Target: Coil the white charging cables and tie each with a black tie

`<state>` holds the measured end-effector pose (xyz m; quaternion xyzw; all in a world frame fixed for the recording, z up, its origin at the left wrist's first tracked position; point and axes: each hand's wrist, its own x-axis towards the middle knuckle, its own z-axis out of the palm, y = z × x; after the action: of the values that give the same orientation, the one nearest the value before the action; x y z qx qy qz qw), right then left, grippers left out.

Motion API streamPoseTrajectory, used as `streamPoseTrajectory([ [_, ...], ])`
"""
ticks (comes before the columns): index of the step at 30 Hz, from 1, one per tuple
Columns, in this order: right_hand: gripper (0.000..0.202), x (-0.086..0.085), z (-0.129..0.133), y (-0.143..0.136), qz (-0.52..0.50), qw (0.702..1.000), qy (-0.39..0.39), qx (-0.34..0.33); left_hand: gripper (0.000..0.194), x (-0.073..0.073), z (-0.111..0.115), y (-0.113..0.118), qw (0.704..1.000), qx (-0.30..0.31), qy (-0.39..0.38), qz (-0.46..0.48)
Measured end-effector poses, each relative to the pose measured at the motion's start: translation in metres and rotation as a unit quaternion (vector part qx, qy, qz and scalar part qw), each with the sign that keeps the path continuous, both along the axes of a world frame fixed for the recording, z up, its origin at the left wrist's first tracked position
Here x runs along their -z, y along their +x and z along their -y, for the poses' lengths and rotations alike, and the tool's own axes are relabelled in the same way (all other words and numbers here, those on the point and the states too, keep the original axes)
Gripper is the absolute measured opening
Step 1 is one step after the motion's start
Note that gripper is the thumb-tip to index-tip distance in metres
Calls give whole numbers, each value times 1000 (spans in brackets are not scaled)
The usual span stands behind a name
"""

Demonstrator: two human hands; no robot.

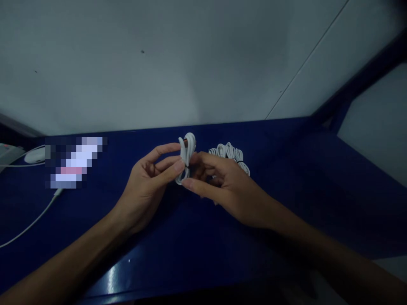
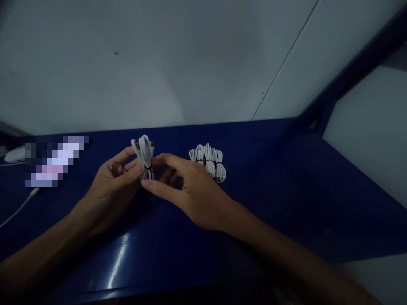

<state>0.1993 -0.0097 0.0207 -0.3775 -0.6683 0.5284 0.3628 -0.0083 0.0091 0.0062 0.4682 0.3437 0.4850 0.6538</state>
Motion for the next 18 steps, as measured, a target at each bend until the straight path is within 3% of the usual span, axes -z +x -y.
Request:
streamPoseTrajectory([
  [3, 11, -1, 2, -3, -31, 999, -19, -19, 34, -1, 4, 2, 999, 14, -29, 1],
  [9, 18, -1, 6, -4, -14, 1000, -21, 10, 40, -1, 4, 5, 998, 15, -52, 9],
  [14, 27, 3, 6, -4, 54, 990, 102, 80, 25, -5, 7, 5, 999, -4, 36, -34],
  [18, 33, 4, 5, -2, 89, 976, 166, 109, 27, -9, 14, 6, 991, 9, 91, -102],
])
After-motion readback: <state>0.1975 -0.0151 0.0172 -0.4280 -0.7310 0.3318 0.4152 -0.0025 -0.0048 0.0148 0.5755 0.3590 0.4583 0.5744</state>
